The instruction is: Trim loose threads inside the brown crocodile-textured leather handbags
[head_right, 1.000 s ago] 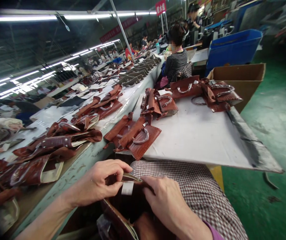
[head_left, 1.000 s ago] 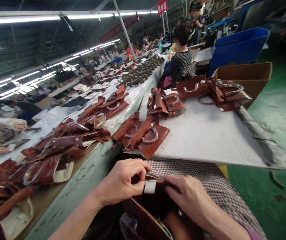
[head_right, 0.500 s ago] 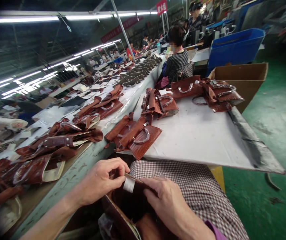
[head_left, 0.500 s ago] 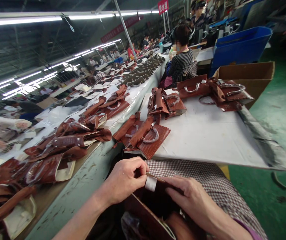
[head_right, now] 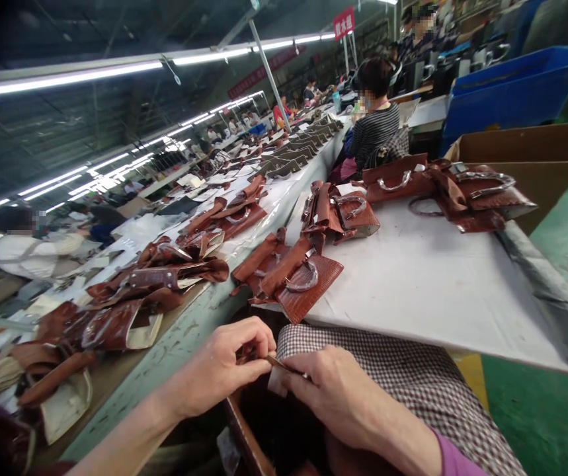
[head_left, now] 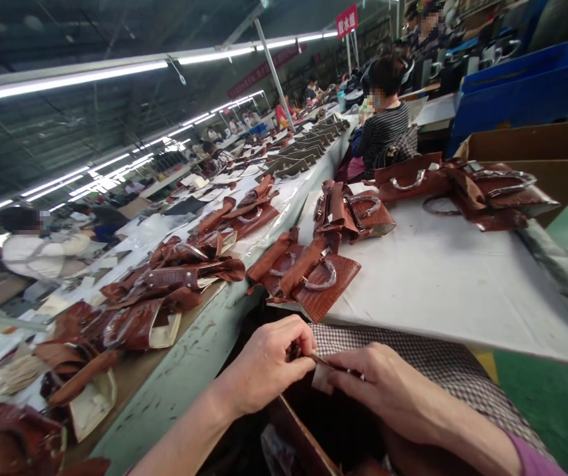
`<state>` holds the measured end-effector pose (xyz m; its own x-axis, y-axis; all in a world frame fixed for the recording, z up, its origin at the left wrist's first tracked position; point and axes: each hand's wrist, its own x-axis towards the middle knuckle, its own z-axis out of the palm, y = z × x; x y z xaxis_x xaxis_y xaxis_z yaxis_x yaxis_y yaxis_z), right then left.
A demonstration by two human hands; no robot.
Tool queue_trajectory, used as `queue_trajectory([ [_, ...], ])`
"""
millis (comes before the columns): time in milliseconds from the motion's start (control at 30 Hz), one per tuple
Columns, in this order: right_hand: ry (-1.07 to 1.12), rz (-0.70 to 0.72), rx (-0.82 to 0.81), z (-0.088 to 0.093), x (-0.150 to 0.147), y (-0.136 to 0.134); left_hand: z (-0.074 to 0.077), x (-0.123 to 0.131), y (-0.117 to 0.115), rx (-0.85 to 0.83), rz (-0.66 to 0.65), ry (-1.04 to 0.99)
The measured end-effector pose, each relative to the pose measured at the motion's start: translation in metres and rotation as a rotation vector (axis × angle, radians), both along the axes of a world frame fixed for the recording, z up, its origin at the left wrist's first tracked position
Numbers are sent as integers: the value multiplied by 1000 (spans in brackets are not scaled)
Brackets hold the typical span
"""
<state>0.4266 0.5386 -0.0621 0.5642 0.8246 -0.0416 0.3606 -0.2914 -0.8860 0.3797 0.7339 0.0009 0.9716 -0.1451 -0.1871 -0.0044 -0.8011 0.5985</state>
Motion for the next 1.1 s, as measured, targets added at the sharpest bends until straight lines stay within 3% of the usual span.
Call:
queue_trajectory([
  [167,-31,-5,-23,-6,-9,3,6,-13,4,12,238,135],
  [333,-13,-11,-5,-7,-13,2,8,-20,3,71,285,181],
  [667,-70,-26,-63,-14,-14,6,5,-25,0,335,143,-72],
  [800,-115,-20,-107,-15,-14,10,0,-27,4,338,61,-139],
  [1100,-271,-76,-83,-26,-17,13,-8,-29,5,388,24,-212],
])
